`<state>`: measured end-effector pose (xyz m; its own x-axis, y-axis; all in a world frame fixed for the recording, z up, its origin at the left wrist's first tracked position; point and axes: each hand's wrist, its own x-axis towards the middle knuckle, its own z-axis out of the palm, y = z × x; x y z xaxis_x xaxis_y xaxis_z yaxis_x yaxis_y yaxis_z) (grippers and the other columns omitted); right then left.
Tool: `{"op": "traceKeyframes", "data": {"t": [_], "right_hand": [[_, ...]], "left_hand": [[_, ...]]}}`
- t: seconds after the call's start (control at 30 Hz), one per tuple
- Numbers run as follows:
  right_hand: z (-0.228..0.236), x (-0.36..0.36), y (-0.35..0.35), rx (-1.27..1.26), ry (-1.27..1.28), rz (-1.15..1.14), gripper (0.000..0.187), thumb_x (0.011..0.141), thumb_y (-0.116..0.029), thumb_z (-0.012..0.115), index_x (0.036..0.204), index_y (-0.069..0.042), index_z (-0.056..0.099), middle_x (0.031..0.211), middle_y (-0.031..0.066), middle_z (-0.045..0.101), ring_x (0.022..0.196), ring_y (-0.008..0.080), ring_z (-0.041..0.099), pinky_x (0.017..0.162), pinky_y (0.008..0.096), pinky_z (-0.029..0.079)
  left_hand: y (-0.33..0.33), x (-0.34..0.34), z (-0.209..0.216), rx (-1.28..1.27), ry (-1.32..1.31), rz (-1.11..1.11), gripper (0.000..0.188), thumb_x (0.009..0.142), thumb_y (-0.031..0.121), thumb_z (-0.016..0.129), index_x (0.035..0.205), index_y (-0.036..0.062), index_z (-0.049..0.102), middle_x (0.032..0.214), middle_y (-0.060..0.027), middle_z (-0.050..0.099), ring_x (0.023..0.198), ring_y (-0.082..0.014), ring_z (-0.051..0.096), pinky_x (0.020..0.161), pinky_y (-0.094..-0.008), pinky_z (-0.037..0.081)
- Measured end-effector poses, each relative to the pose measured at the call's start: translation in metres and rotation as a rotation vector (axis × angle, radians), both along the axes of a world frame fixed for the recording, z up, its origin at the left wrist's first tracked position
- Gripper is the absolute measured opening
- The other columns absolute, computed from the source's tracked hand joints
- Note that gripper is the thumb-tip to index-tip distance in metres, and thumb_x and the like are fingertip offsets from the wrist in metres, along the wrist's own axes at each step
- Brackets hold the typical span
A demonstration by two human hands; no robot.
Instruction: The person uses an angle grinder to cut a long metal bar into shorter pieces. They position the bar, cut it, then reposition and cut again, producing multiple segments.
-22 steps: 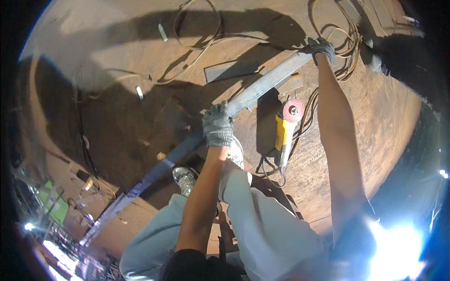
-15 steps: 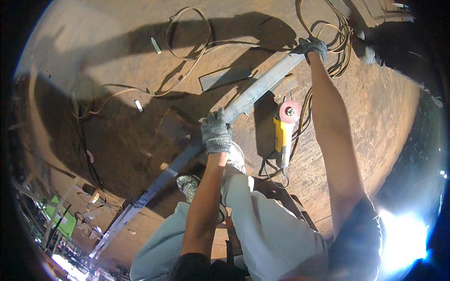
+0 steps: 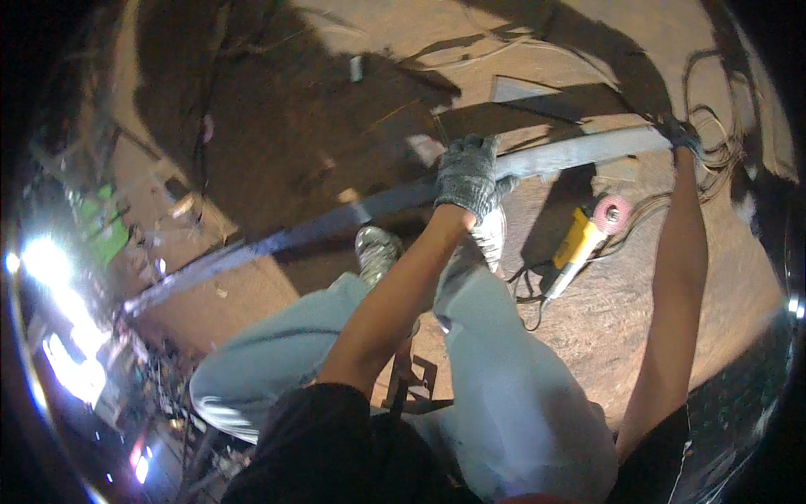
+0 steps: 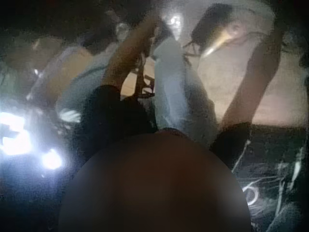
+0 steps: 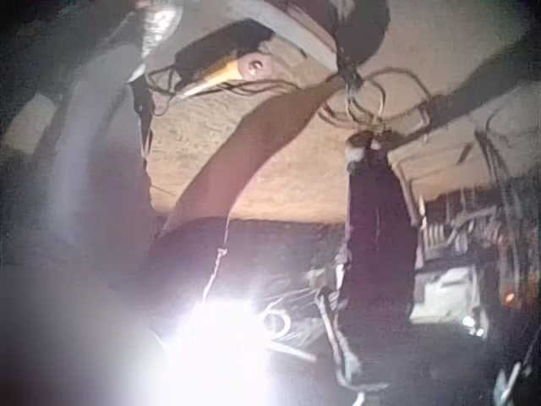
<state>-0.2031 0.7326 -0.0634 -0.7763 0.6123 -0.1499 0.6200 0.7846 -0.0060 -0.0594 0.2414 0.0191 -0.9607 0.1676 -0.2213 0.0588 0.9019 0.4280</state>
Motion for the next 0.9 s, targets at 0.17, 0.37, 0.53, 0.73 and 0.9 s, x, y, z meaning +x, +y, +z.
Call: {"op": "traceKeyframes", "data": {"t": [0.17, 0.37, 0.53, 0.73, 0.9], "right_hand": [[-0.002, -0.002, 0.004, -0.055, 0.012, -0.008, 0.062, 0.071, -0.053, 0.069, 0.119, -0.012, 0.064, 0.117, 0.0154, 0.062, 0.107, 0.0285, 0.056, 0.089, 0.0364, 0.046], [0.007, 0.007, 0.002, -0.115, 0.039, 0.019, 0.059, 0.073, -0.049, 0.069, 0.117, -0.011, 0.064, 0.113, 0.0146, 0.063, 0.102, 0.0267, 0.057, 0.086, 0.0356, 0.047], [0.001, 0.022, -0.025, -0.184, 0.053, 0.05, 0.055, 0.074, -0.046, 0.069, 0.116, -0.011, 0.065, 0.111, 0.0138, 0.064, 0.098, 0.0251, 0.057, 0.083, 0.0349, 0.048], [-0.012, 0.045, -0.058, -0.258, 0.045, 0.084, 0.051, 0.075, -0.042, 0.069, 0.115, -0.01, 0.066, 0.107, 0.013, 0.065, 0.093, 0.0233, 0.058, 0.08, 0.0341, 0.048], [-0.003, 0.044, -0.077, -0.278, 0.03, 0.118, 0.048, 0.076, -0.039, 0.069, 0.114, -0.009, 0.066, 0.105, 0.0123, 0.066, 0.089, 0.0218, 0.058, 0.077, 0.0335, 0.049]], "left_hand": [[-0.121, 0.017, 0.005, -0.179, -0.283, 0.236, 0.03, 0.085, 0.035, 0.058, 0.102, 0.0121, 0.067, 0.101, -0.0161, 0.066, 0.099, -0.0366, 0.061, 0.086, -0.0467, 0.046], [-0.201, 0.062, -0.028, -0.183, -0.518, 0.106, 0.029, 0.089, 0.035, 0.05, 0.101, 0.0166, 0.069, 0.101, -0.0141, 0.067, 0.098, -0.0327, 0.063, 0.085, -0.0471, 0.047], [-0.242, 0.083, -0.048, -0.303, -0.539, -0.03, 0.032, 0.09, 0.036, 0.046, 0.098, 0.0166, 0.069, 0.101, -0.0137, 0.067, 0.094, -0.0322, 0.065, 0.082, -0.0475, 0.049], [-0.294, 0.102, -0.049, -0.296, -0.552, 0.098, 0.028, 0.087, 0.035, 0.049, 0.099, 0.0203, 0.07, 0.097, -0.0151, 0.067, 0.092, -0.0336, 0.065, 0.081, -0.0472, 0.05], [-0.262, 0.094, -0.026, -0.268, -0.242, 0.331, 0.033, 0.08, 0.037, 0.06, 0.11, 0.0226, 0.065, 0.111, -0.009, 0.065, 0.105, -0.0323, 0.06, 0.091, -0.0442, 0.046]]}}
